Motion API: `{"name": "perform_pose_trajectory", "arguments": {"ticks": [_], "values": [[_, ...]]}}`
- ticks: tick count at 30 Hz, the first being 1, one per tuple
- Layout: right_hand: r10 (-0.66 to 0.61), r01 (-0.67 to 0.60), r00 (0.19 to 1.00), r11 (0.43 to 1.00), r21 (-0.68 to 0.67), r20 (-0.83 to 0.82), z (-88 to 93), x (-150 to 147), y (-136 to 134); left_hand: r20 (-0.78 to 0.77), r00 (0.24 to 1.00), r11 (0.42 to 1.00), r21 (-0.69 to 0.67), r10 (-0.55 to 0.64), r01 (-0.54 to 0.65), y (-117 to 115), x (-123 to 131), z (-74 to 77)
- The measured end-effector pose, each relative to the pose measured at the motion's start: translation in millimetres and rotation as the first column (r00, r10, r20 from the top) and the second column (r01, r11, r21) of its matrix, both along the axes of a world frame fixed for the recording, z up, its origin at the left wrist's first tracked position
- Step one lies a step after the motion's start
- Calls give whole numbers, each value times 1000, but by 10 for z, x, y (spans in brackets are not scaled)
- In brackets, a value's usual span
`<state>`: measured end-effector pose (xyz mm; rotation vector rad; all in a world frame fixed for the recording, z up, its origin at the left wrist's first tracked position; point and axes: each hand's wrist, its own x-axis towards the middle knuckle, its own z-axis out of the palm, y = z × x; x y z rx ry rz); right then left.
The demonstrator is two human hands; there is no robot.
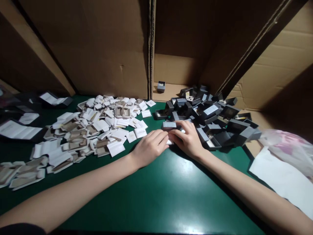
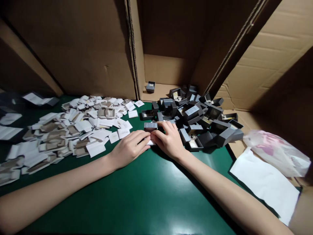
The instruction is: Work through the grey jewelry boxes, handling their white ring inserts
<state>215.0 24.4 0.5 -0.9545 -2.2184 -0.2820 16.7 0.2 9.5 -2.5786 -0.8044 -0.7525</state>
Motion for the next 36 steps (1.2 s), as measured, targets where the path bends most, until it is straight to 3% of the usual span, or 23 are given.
{"name": "perform_pose_trajectory", "arguments": {"ticks": [3,6,9,14,20,28,33,36], "values": [[45,-30,990,993,115,-131,3,34,-8,-6,1000,1000,5,21,-21,-4,-11,-10],[140,-124,986,977,172,-85,8,21,-33,-10,999,999,6,39,-39,-11,-18,1],[204,-202,979,977,72,-9,22,-24,-45,-16,999,999,18,48,-48,-14,-18,15],[151,-152,987,988,-9,-57,30,-76,-49,-41,998,998,30,57,-56,-13,-12,17],[114,-156,963,975,-161,-243,8,-86,-76,-56,997,999,15,50,-50,1,-8,18],[-89,-212,874,816,-538,-478,60,-95,-66,-77,996,998,45,39,-36,-37,-3,-12],[-49,-339,829,749,-570,-558,30,-33,-52,-29,1000,1000,24,8,-7,-55,10,-7],[47,-394,814,777,-491,-578,30,5,-87,-17,1000,1000,-19,-4,4,-50,9,-12]]}}
